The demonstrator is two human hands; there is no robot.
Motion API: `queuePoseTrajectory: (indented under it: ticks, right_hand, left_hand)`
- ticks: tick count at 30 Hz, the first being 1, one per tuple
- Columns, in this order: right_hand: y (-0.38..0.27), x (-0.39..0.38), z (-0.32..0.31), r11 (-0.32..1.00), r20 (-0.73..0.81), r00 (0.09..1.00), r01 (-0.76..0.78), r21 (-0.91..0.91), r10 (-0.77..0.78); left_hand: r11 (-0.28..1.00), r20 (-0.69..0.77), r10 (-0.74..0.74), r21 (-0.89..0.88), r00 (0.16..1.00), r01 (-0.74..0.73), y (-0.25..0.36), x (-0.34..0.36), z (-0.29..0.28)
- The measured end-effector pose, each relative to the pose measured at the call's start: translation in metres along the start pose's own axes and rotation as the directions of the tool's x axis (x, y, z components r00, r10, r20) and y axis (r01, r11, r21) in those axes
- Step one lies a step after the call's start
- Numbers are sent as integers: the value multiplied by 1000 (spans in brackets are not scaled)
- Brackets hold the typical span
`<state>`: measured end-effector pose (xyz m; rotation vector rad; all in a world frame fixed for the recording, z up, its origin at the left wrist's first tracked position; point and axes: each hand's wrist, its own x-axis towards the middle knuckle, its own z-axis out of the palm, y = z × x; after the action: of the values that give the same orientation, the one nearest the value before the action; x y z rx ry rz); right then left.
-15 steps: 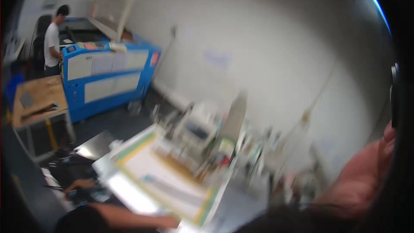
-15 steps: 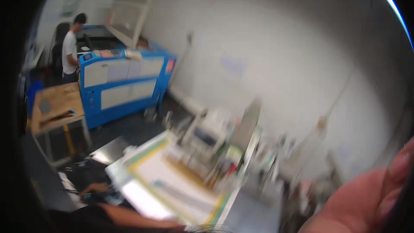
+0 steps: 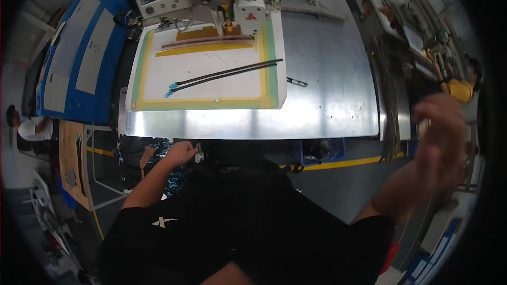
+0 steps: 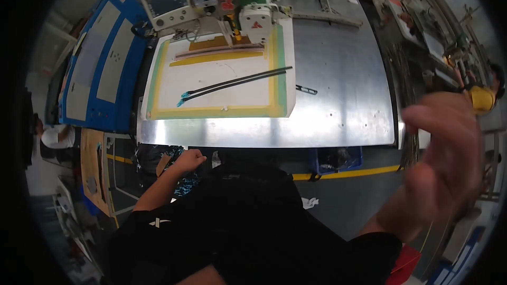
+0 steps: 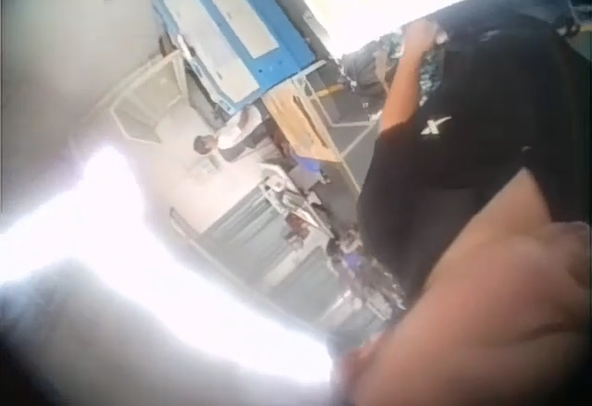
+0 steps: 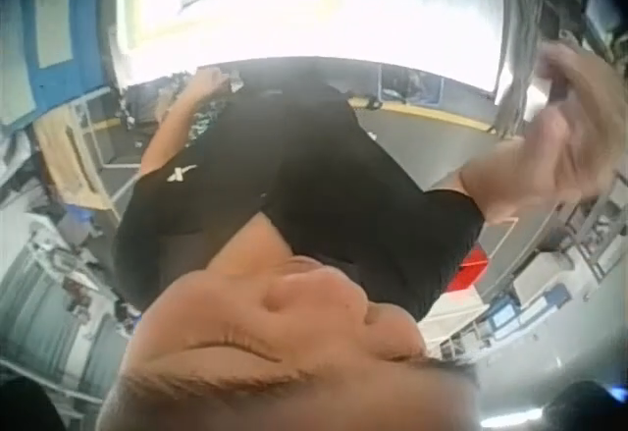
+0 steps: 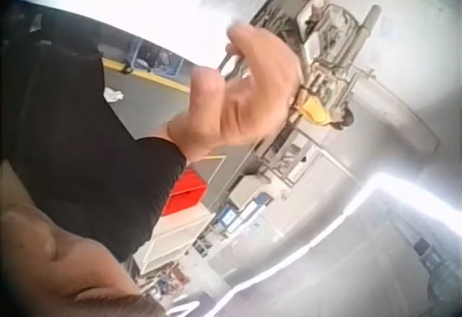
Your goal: Operating an industrial sewing machine to attach zippers to leather components.
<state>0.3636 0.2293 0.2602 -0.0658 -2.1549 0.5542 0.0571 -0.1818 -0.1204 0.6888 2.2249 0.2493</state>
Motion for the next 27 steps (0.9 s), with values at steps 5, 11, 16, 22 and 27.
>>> queuePoseTrajectory:
  ticks: [5, 11, 16, 22, 27]
  right_hand:
    - [144, -331, 85, 239, 430, 226, -971, 24, 874]
    - [-19, -694, 171, -260, 353, -765, -549, -794, 539]
    - [-142, -783, 266, -480, 434, -825, -564, -672, 362]
    - [-196, -777, 357, -751, 272, -865, -501, -430, 421]
    - [-163, -754, 334, -805, -245, -862, -262, -532, 443]
  left_hand:
    - [978, 145, 152, -166, 978, -127, -124, 2, 89]
    - [952, 408, 39, 263, 912, -158, -111, -31, 12]
    - [794, 431, -16, 554, 902, -251, -28, 34, -40]
    - [610, 359, 281, 650, 890, -454, 89, 76, -71]
    - [314, 236, 792, 633, 563, -707, 155, 129, -77]
